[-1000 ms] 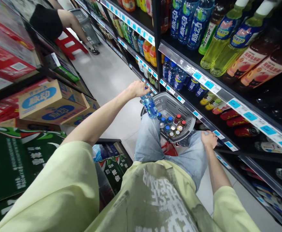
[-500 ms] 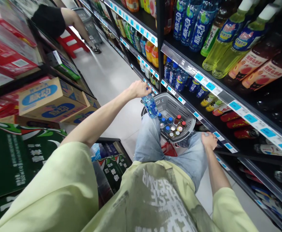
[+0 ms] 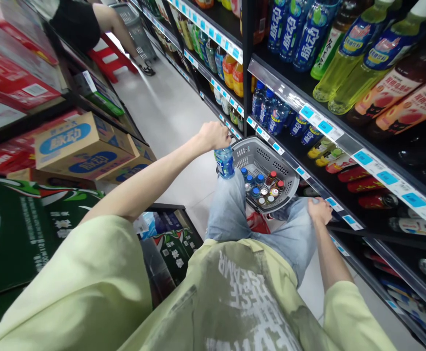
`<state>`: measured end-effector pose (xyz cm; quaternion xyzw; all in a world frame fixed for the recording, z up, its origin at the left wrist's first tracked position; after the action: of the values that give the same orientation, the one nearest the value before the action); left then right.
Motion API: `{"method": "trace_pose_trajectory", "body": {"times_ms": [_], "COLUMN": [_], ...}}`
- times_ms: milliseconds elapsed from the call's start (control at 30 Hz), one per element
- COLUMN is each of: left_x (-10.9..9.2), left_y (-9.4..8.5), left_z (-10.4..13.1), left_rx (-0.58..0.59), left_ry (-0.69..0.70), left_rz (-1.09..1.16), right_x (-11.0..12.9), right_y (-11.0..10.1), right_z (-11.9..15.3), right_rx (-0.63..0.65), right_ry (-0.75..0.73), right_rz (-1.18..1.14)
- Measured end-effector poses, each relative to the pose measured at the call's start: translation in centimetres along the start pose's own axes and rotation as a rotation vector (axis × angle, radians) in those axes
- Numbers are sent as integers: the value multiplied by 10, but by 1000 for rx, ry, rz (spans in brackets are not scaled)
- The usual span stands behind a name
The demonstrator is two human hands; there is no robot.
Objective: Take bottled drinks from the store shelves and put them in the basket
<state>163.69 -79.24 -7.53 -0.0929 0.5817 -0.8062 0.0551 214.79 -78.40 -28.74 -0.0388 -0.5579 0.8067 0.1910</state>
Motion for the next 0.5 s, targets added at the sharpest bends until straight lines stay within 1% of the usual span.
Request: {"method": "trace_pose_trajectory", "body": {"times_ms": [100,167,300,367,433,500], "left_x": [-8,-7,11,20,25,27], "left_y": [-3,-4,1,6,9,10], "left_z": [8,14,21,22,22,22], "left_rx": [16,32,118,165,180,175], "left_ry": [14,46,143,217,303,358], "left_rz": [-39,-32,-14,10,43,59], "right_x": [-1,-1,-2,-2,-1,-1], "right_y": [1,1,0,0,-1,-1], "right_z": [0,0,0,1,1,1], "right_rx": [6,5,4,7,8,9], "right_ry": [-5,-7,-7,-8,-13,-16], "right_rz": [6,6,4,3,-1,-3]}}
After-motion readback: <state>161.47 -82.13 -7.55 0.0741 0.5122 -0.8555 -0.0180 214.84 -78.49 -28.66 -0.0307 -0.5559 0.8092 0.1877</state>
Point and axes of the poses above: each hand's wrist, its own z-axis away from the middle knuckle, its own y-axis out of the palm, x = y × z, the point moved 7 cm from there along -z, towards the middle knuckle, and after that the axes turned 7 degrees about x, right-handed, at the moved point
